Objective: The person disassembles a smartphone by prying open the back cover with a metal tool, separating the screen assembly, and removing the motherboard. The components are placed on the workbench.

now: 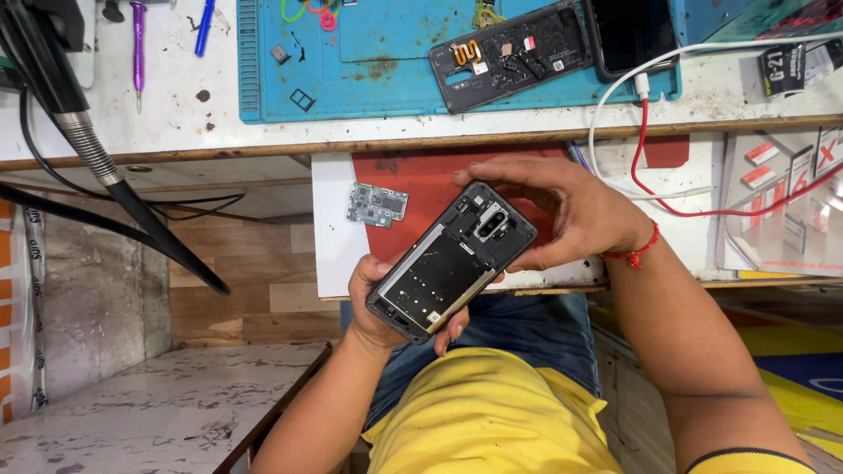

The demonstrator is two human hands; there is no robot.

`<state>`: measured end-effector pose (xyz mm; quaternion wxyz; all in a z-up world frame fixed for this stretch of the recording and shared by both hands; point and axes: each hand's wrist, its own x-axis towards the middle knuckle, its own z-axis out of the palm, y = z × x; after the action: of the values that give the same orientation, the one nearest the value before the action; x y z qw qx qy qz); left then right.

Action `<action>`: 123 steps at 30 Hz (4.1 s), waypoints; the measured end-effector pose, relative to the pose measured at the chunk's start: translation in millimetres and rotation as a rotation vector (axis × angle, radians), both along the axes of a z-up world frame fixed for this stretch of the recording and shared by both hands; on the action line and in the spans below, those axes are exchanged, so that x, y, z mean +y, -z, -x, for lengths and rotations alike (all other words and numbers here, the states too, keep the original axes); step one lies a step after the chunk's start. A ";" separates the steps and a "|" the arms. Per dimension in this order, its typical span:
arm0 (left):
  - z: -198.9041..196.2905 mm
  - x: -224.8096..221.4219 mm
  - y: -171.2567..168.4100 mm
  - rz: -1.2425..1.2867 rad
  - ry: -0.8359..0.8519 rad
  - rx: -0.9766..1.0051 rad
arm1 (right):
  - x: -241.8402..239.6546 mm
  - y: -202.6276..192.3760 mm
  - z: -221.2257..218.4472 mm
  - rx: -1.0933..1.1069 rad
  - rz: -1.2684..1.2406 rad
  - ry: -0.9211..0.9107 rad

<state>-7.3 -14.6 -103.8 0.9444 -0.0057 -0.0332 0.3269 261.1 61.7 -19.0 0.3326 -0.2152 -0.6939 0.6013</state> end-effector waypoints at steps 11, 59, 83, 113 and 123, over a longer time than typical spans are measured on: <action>-3.2 4.0 -1.1 -0.005 0.003 0.169 | 9.4 1.3 -11.1 -0.309 -0.240 0.050; 4.2 5.1 -91.3 -1.278 -0.856 1.247 | -39.0 22.5 25.6 -0.309 -0.151 0.233; -50.0 62.2 -102.5 -1.198 -0.944 1.612 | -49.1 -18.3 38.0 -0.468 -0.503 0.714; -48.8 69.8 -92.9 -1.291 -0.995 1.645 | -58.0 -17.1 46.7 -0.605 -0.214 0.713; -45.9 70.3 -92.3 -1.216 -0.987 1.681 | -70.1 4.2 48.2 -0.622 -0.178 0.786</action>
<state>38.6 55.7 -11.5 0.2836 0.6850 0.4568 0.4916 212.9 -8.5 -23.2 0.3283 -0.5999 -0.6751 0.2767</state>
